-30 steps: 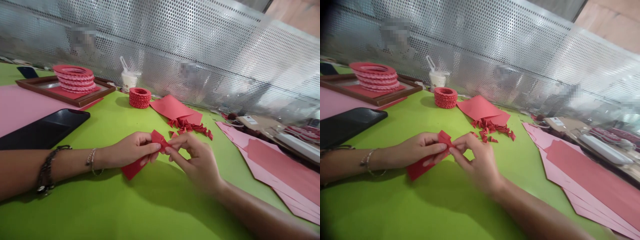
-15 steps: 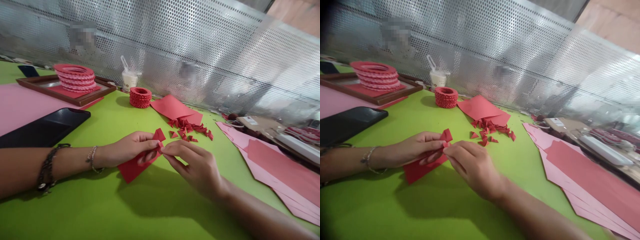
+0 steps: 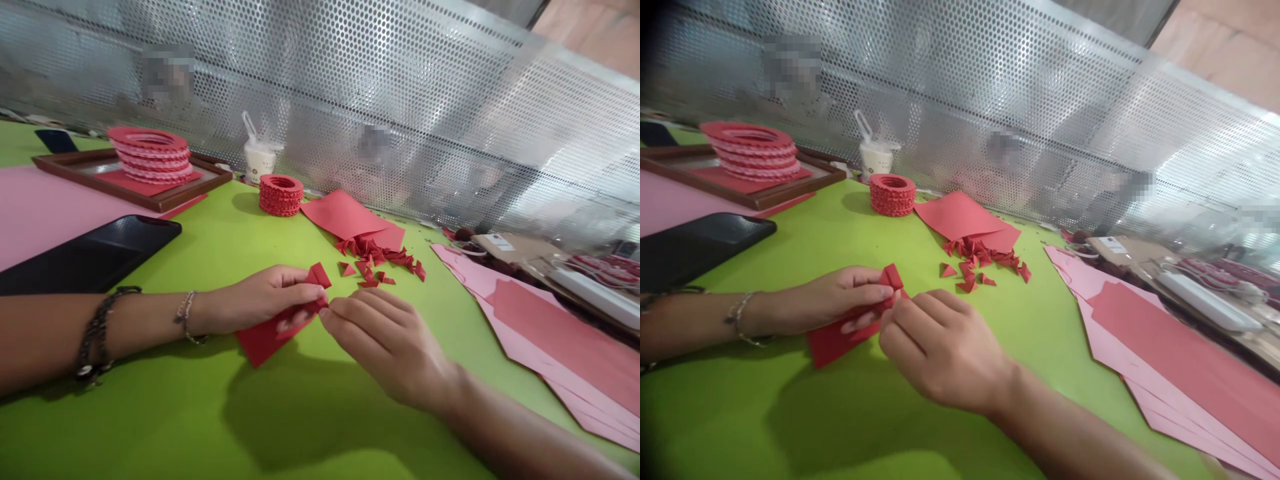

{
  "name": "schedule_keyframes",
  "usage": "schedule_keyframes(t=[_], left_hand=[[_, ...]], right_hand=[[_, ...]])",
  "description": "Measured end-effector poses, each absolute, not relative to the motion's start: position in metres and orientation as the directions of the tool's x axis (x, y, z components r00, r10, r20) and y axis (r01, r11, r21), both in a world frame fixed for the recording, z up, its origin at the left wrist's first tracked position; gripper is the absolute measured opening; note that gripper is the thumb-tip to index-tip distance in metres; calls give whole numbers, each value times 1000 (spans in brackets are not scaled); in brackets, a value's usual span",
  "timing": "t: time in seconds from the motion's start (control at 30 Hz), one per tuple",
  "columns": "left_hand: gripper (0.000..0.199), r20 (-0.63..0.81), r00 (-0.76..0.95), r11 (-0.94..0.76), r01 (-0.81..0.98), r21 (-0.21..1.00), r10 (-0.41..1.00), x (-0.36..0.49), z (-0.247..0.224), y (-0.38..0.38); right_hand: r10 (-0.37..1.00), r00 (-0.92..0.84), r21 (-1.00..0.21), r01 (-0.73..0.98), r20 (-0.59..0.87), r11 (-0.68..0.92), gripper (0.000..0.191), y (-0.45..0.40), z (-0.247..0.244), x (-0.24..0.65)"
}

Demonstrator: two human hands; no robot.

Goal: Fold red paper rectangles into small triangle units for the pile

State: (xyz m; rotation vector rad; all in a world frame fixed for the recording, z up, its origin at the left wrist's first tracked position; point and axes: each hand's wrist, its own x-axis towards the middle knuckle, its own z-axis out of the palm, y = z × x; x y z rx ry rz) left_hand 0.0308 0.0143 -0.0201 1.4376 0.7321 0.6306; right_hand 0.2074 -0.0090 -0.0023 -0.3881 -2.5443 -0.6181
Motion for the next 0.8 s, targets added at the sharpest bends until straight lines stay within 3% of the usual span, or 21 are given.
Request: schedule_keyframes(t=[0.23, 0.43, 0.53, 0.6, 0.67, 0.73, 0.8], left_hand=[[25, -16, 651, -28, 56, 998, 759, 30, -23, 15], [25, -13, 696, -53, 74, 996, 718, 29, -27, 17], [24, -14, 701, -74, 94, 993, 713, 29, -26, 16], [23, -28, 696, -89, 131, 987, 718, 29, -25, 14], [21, -44, 698, -110, 174, 979, 715, 30, -24, 13], [18, -57, 717, -138, 210, 968, 695, 30, -24, 12], [14, -37, 754, -203, 224, 953, 656, 29, -24, 12]], right_hand=[[81, -864, 476, 350, 498, 807, 23, -10, -3, 205], [80, -856, 440, 340, 510, 831, 16, -10, -6, 206], [200, -782, 206, 386, 590, 899, 5, -7, -10, 208], [382, -644, -78, 448, 663, 891, 15, -4, -12, 208], [547, -531, -309, 473, 647, 825, 27, -1, -13, 207], [623, -534, -428, 454, 571, 781, 32, 0, -13, 206], [622, -608, -474, 412, 494, 778, 22, -1, -13, 205]])
